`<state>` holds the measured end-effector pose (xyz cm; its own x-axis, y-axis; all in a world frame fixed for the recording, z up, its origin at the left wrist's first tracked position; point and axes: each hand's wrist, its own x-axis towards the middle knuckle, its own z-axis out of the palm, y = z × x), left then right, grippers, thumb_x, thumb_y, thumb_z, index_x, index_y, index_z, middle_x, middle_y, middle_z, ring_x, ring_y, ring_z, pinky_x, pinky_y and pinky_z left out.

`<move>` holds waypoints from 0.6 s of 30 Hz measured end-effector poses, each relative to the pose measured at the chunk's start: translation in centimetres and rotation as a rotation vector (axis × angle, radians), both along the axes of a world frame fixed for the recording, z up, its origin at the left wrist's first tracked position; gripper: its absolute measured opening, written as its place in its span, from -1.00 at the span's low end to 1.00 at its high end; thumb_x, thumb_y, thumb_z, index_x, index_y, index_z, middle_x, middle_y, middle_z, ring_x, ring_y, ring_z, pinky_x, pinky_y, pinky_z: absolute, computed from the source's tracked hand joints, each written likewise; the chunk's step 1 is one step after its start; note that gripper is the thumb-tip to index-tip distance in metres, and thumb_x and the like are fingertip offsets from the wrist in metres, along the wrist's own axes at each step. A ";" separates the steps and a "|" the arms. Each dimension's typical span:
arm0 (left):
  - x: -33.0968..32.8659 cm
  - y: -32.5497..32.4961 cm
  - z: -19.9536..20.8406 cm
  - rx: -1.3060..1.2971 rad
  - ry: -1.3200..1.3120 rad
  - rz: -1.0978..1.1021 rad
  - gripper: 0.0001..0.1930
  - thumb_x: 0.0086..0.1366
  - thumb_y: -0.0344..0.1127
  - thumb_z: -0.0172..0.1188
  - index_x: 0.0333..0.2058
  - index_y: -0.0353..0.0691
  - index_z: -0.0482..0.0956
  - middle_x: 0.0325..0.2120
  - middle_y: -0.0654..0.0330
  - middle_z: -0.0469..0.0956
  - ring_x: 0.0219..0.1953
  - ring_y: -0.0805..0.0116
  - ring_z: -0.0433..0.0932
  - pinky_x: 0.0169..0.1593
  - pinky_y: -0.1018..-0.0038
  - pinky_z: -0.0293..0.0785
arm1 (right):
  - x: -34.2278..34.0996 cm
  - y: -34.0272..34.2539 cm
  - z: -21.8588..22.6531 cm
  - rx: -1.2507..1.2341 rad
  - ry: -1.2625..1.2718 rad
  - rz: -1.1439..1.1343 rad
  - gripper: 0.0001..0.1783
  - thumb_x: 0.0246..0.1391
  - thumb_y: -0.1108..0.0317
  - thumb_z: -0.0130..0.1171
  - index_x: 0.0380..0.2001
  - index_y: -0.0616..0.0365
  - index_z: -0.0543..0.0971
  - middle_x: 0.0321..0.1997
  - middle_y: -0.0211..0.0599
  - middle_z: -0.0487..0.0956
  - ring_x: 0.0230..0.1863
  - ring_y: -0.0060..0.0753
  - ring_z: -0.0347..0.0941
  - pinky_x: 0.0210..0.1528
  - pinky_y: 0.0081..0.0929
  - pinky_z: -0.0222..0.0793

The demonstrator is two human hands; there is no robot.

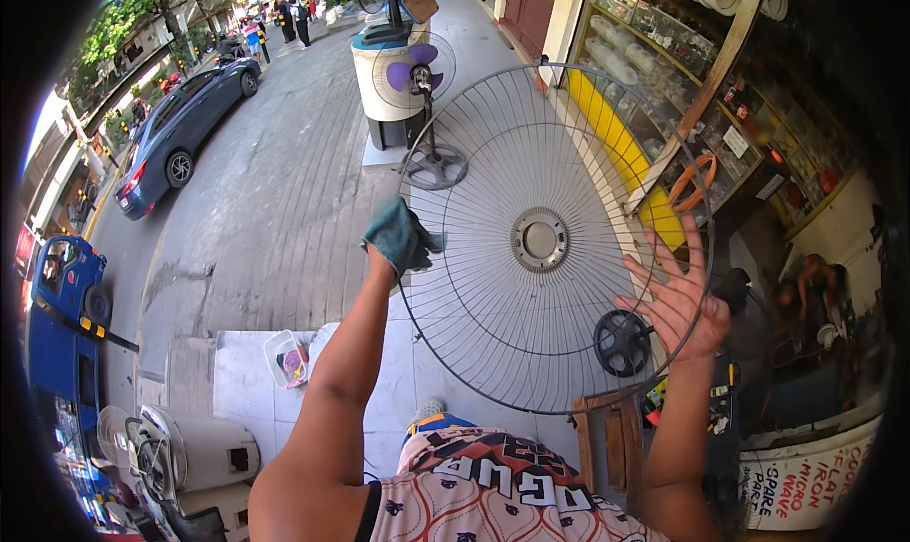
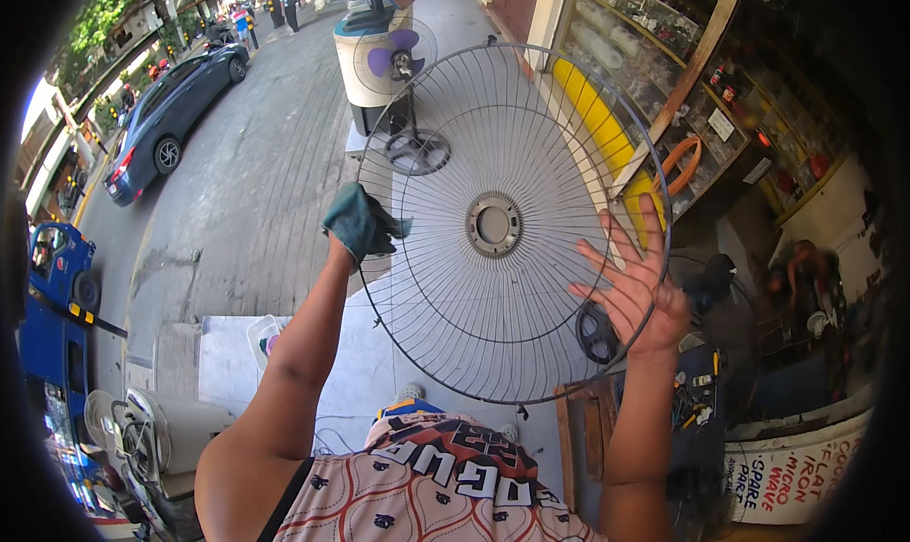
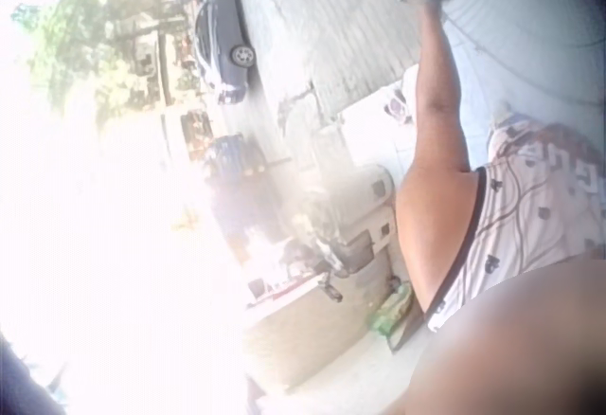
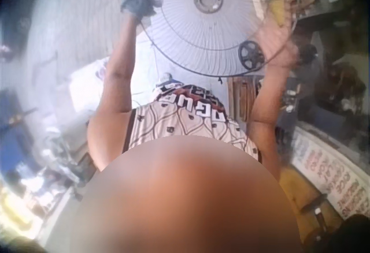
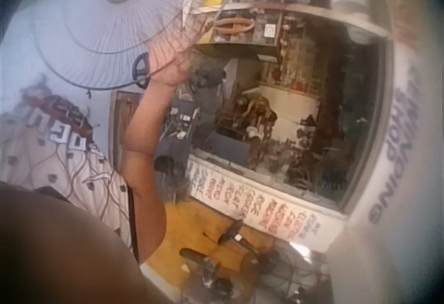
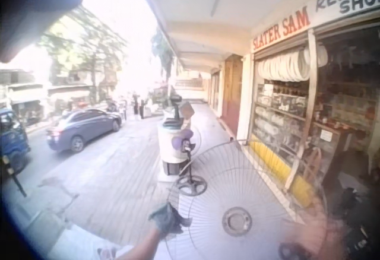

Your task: The person wipes the fan motor housing and cage with a cloth, then moves to a second fan on the floor and wipes its cage. The person handles a small black box and a roll of tape before returning to wipe the first fan's motor and cage again.

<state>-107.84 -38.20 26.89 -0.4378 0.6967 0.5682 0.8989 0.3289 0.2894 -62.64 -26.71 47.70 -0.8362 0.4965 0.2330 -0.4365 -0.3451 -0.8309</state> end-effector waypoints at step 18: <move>23.8 5.6 5.8 0.059 -0.267 -0.787 -0.60 0.27 -0.35 0.15 0.06 -0.35 0.55 0.05 -0.18 0.50 0.19 -0.05 0.42 0.32 0.19 0.31 | -8.6 -4.9 -4.1 0.260 -0.158 -0.202 0.36 -0.34 0.39 0.21 0.61 -0.07 -0.19 0.56 0.05 0.06 0.55 0.08 0.06 0.56 -0.15 0.01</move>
